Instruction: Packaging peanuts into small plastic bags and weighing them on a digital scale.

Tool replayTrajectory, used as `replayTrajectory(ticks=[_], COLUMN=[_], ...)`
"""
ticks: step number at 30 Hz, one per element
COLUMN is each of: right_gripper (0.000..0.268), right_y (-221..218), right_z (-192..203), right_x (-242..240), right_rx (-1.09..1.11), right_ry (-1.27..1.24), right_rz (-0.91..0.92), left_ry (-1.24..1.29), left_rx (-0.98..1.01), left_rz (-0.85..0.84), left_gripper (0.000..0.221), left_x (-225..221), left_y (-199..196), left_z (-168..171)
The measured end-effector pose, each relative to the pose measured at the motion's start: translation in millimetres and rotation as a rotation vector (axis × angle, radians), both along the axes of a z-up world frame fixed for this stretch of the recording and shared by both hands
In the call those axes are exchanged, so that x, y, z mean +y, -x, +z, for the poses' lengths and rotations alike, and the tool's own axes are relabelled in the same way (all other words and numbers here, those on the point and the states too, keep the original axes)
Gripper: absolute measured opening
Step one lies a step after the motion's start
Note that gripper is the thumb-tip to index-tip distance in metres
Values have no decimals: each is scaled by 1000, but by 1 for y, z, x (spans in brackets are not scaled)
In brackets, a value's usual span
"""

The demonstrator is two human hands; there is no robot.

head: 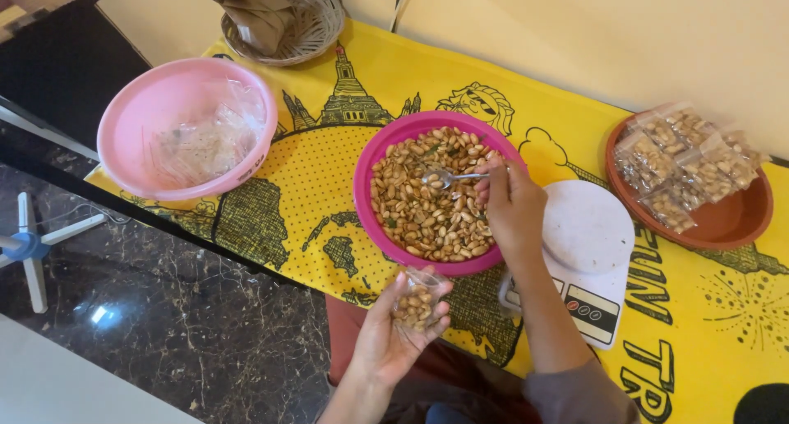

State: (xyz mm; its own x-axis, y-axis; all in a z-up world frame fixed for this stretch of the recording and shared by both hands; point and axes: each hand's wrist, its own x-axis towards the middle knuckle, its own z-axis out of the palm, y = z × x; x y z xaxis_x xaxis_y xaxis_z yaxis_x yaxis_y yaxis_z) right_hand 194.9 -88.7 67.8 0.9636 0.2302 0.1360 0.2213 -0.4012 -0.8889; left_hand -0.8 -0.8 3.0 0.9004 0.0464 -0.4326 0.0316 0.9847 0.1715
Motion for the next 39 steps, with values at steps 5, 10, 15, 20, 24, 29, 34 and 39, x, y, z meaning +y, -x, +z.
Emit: replayTrajectory(ticks=[5,10,15,20,24,29,34,39], right_gripper=[37,38,38,35,38,43,46,44], right_y=[-6,-3,-1,-7,7,27,47,65], right_z=[-3,6,15,7,25,36,52,62], right_x=[8,5,2,-14,-34,-51,-56,-65], right_rx=[115,175,198,245,323,302,279,221], right_ry=[60,-71,-144,-329,-386,-313,-187,8], right_rz=[29,-40,-95,-89,3,102,121,239], left_ry=[4,-20,-39,-45,-36,-48,-51,-84], left_rx=[16,42,30,30,-21,16,22,-27], left_rz=[-3,3,7,10,13,5,11,-48], left_gripper=[56,56,53,54,55,61,55,60], left_x=[0,4,6,8,9,6,4,0], left_y=[0,1,1,0,0,-1,0,0], left_z=[2,6,7,8,5,11,11,14])
